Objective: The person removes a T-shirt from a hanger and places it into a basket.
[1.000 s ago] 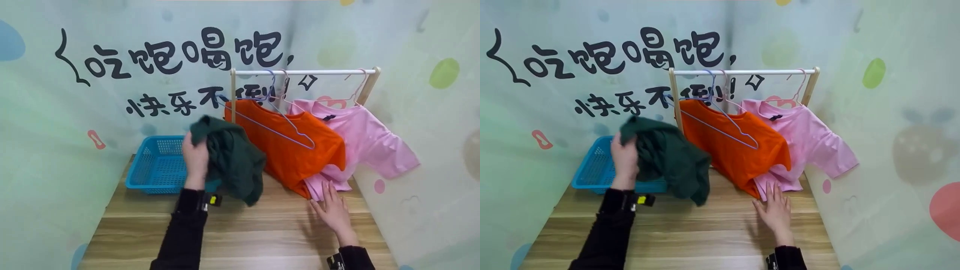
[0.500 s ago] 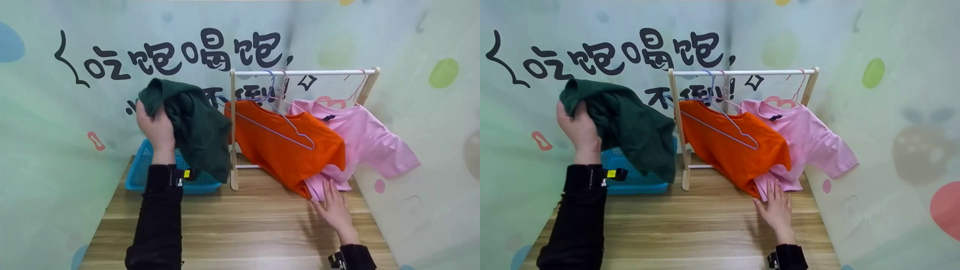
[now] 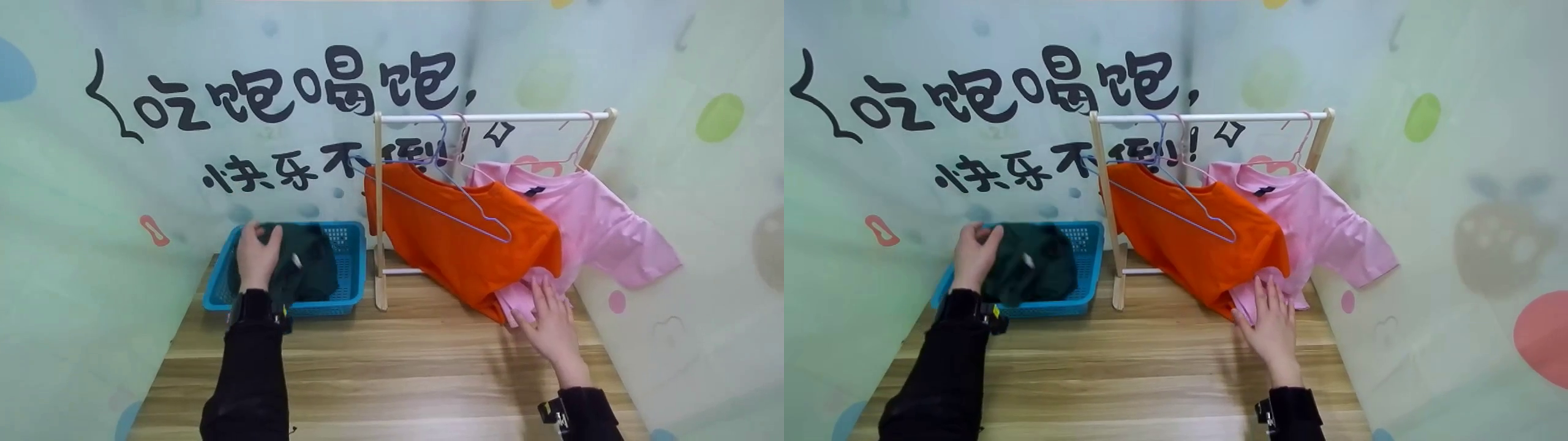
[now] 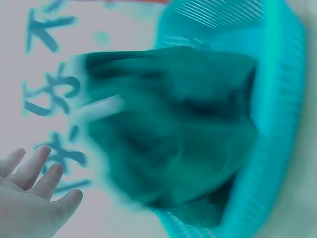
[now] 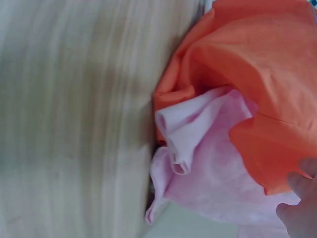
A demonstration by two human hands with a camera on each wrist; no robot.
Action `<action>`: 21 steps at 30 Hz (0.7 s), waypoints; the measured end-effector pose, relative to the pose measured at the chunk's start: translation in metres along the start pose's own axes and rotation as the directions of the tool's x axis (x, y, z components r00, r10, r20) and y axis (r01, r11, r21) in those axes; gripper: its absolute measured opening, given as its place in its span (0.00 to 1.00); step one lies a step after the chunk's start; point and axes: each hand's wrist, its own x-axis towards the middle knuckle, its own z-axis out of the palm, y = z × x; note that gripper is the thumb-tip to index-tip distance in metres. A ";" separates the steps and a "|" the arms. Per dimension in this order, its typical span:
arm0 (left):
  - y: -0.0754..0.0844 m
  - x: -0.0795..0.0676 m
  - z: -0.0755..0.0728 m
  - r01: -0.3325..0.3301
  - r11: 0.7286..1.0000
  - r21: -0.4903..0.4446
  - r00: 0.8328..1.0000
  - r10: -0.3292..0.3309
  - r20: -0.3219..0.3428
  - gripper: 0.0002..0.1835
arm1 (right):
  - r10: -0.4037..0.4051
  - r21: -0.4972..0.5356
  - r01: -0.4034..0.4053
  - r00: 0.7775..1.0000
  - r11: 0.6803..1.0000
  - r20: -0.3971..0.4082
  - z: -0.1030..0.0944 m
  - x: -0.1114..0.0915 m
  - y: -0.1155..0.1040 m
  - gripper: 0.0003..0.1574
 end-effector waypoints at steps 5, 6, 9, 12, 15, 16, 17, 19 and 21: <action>-0.036 -0.012 0.000 -0.010 0.999 0.053 0.999 0.008 0.031 0.40 | -0.050 -0.001 0.050 0.992 0.999 -0.113 -0.011 0.018 -0.002 0.50; -0.014 -0.031 -0.008 -0.003 0.998 0.068 0.999 0.000 0.040 0.38 | -0.064 0.000 0.064 0.988 0.998 -0.144 -0.013 0.023 -0.003 0.49; -0.007 -0.048 -0.010 -0.030 0.987 0.160 0.996 0.017 0.085 0.36 | -0.087 -0.001 0.088 0.978 0.996 -0.190 -0.022 0.038 -0.007 0.49; -0.014 -0.055 -0.004 -0.049 0.968 0.245 0.992 0.019 0.122 0.36 | -0.103 -0.008 0.103 0.976 0.995 -0.192 -0.032 0.054 -0.012 0.49; -0.025 -0.059 0.003 -0.074 0.944 0.323 0.989 0.027 0.147 0.37 | -0.108 -0.021 0.106 0.979 0.994 -0.176 -0.041 0.068 -0.016 0.49; -0.029 -0.060 0.006 -0.081 0.935 0.346 0.988 0.029 0.154 0.37 | -0.106 -0.022 0.103 0.980 0.994 -0.169 -0.044 0.072 -0.018 0.49; -0.032 -0.061 0.008 -0.087 0.926 0.367 0.986 0.028 0.162 0.38 | -0.104 -0.025 0.101 0.981 0.995 -0.165 -0.046 0.075 -0.019 0.50; -0.036 -0.064 0.013 -0.098 0.910 0.402 0.983 0.026 0.181 0.39 | -0.106 -0.027 0.103 0.981 0.994 -0.163 -0.050 0.083 -0.021 0.50; -0.039 -0.066 0.017 -0.108 0.899 0.423 0.979 0.023 0.203 0.39 | -0.111 -0.024 0.108 0.981 0.994 -0.160 -0.053 0.089 -0.023 0.49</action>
